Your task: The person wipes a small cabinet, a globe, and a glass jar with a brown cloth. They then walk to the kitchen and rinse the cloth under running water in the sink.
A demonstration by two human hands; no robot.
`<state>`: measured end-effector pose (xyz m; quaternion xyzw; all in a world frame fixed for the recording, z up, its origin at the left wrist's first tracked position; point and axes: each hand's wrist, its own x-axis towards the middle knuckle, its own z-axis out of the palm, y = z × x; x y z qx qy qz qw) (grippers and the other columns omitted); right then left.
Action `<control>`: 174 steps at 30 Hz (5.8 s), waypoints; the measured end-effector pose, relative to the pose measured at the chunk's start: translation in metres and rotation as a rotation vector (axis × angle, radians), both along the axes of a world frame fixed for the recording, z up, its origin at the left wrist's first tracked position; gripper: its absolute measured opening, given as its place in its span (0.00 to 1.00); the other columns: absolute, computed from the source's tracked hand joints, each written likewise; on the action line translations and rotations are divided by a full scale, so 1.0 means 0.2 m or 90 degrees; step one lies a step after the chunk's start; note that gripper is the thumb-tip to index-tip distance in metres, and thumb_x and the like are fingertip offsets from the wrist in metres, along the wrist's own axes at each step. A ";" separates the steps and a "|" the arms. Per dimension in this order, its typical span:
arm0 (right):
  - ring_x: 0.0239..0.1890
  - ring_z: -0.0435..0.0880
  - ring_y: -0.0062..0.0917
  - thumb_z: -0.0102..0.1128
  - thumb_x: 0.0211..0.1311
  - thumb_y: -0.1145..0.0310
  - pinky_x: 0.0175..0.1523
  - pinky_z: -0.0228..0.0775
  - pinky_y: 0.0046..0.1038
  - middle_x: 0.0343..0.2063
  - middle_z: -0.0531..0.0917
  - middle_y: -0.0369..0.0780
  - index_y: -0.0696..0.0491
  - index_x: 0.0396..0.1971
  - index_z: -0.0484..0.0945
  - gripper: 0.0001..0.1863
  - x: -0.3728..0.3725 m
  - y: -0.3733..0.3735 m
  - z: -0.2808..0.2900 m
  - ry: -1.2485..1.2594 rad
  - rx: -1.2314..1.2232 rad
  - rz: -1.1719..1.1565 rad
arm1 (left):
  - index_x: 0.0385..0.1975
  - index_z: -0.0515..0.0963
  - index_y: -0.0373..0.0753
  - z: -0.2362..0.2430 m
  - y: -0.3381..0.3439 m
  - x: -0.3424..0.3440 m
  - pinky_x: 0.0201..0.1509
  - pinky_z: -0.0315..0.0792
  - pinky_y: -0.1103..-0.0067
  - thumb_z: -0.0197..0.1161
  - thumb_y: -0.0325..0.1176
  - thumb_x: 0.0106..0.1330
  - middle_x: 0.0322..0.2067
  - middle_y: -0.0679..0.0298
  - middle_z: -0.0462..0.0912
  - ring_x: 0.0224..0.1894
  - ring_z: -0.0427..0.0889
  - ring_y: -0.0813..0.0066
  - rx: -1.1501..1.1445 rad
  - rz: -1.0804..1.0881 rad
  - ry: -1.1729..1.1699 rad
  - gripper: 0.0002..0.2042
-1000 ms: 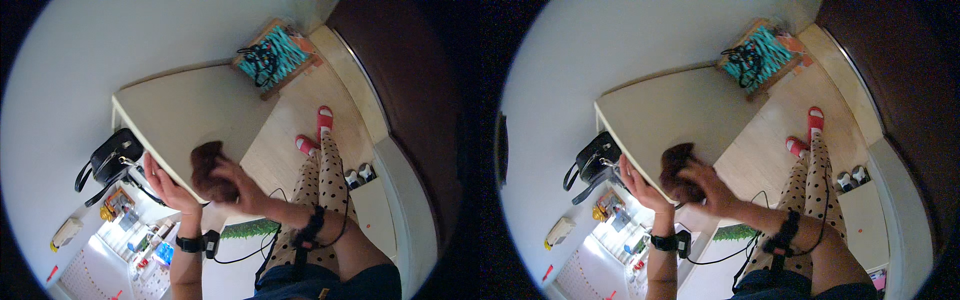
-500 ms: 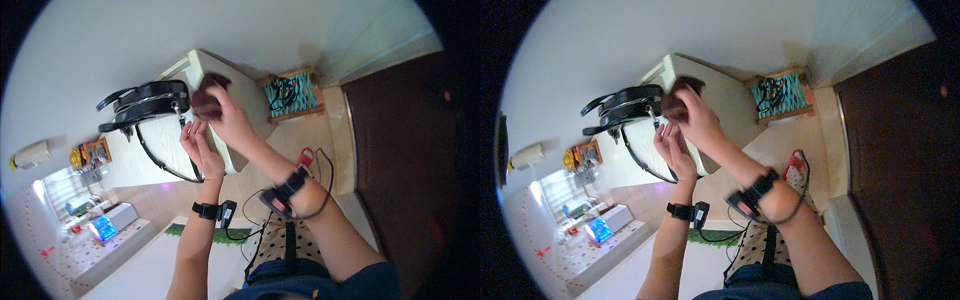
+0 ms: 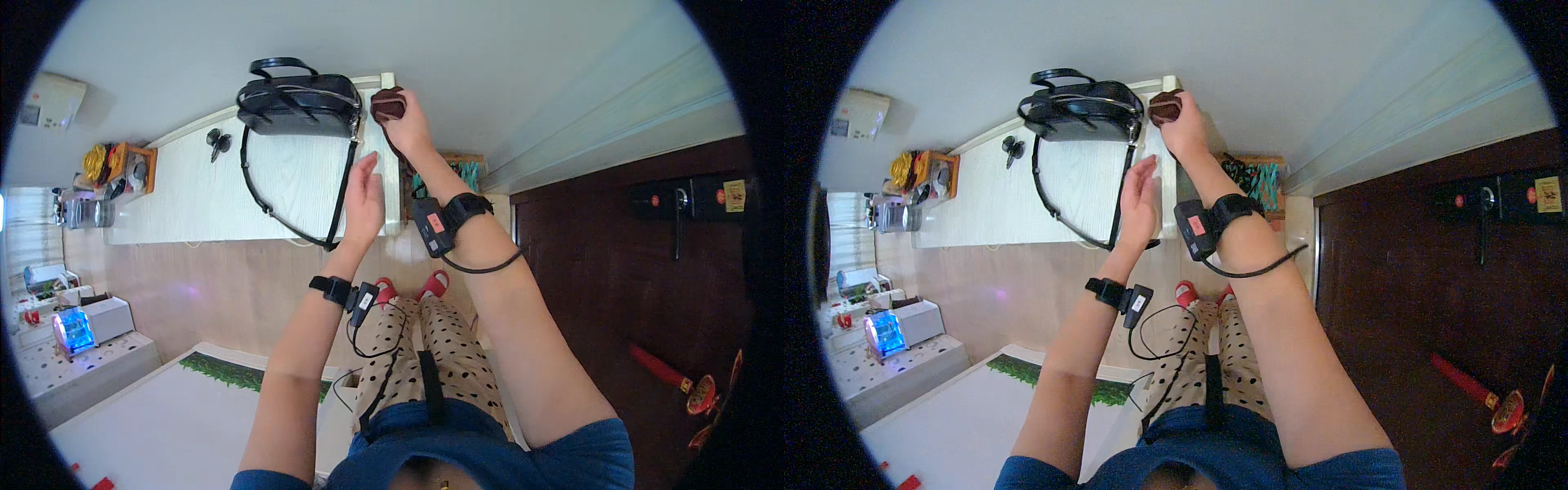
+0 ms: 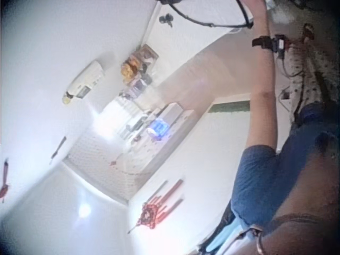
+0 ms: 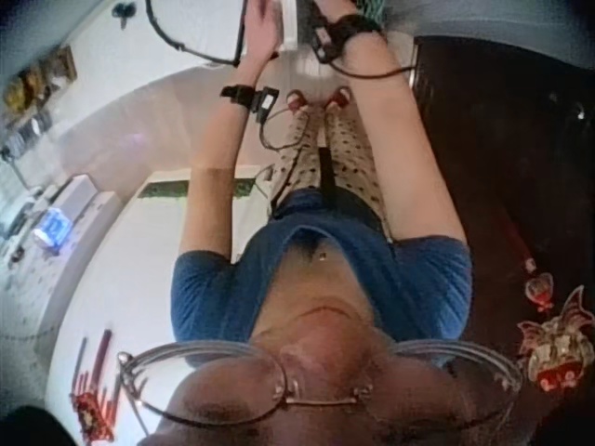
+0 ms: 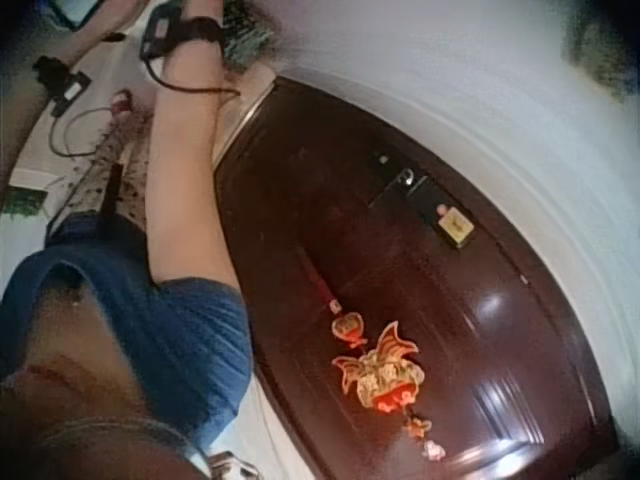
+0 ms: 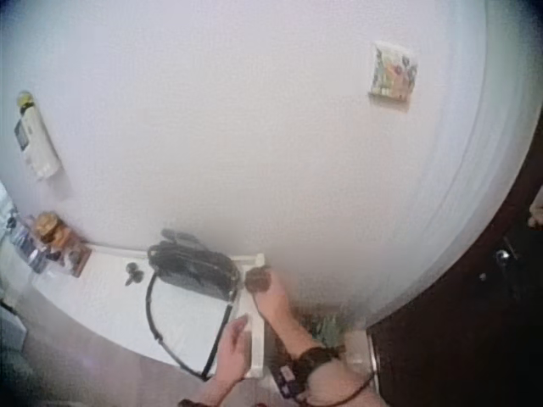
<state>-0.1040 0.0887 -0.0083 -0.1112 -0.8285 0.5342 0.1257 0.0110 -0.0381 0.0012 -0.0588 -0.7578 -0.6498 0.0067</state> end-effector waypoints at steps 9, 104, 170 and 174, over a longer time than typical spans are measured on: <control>0.51 0.80 0.48 0.65 0.54 0.78 0.54 0.72 0.38 0.47 0.80 0.53 0.54 0.54 0.66 0.27 1.04 -0.15 0.10 -0.032 0.107 0.088 | 0.52 0.73 0.34 0.21 -0.65 0.33 0.65 0.64 0.67 0.53 0.17 0.62 0.56 0.50 0.74 0.61 0.70 0.51 -0.249 -0.061 0.170 0.18; 0.50 0.78 0.30 0.76 0.49 0.70 0.54 0.72 0.32 0.46 0.77 0.45 0.55 0.50 0.60 0.35 0.86 -0.03 0.05 -0.189 0.098 0.109 | 0.65 0.56 0.26 0.08 -0.90 0.03 0.72 0.56 0.61 0.70 0.33 0.55 0.70 0.46 0.50 0.72 0.51 0.49 -0.664 -0.120 -0.016 0.40; 0.61 0.72 0.45 0.69 0.54 0.66 0.64 0.66 0.41 0.60 0.71 0.50 0.45 0.66 0.58 0.40 0.18 -0.01 -1.32 -0.046 -0.440 -0.030 | 0.71 0.53 0.34 -0.06 0.13 -0.09 0.74 0.44 0.63 0.50 0.42 0.70 0.72 0.55 0.52 0.73 0.52 0.60 -0.501 -0.035 0.038 0.33; 0.60 0.72 0.48 0.66 0.57 0.53 0.63 0.66 0.42 0.58 0.72 0.53 0.51 0.65 0.59 0.40 -0.06 -0.03 -2.01 -0.169 -0.510 -0.095 | 0.72 0.45 0.35 0.00 0.20 -0.12 0.74 0.50 0.68 0.59 0.38 0.70 0.73 0.51 0.45 0.73 0.53 0.60 -0.553 -0.055 -0.074 0.38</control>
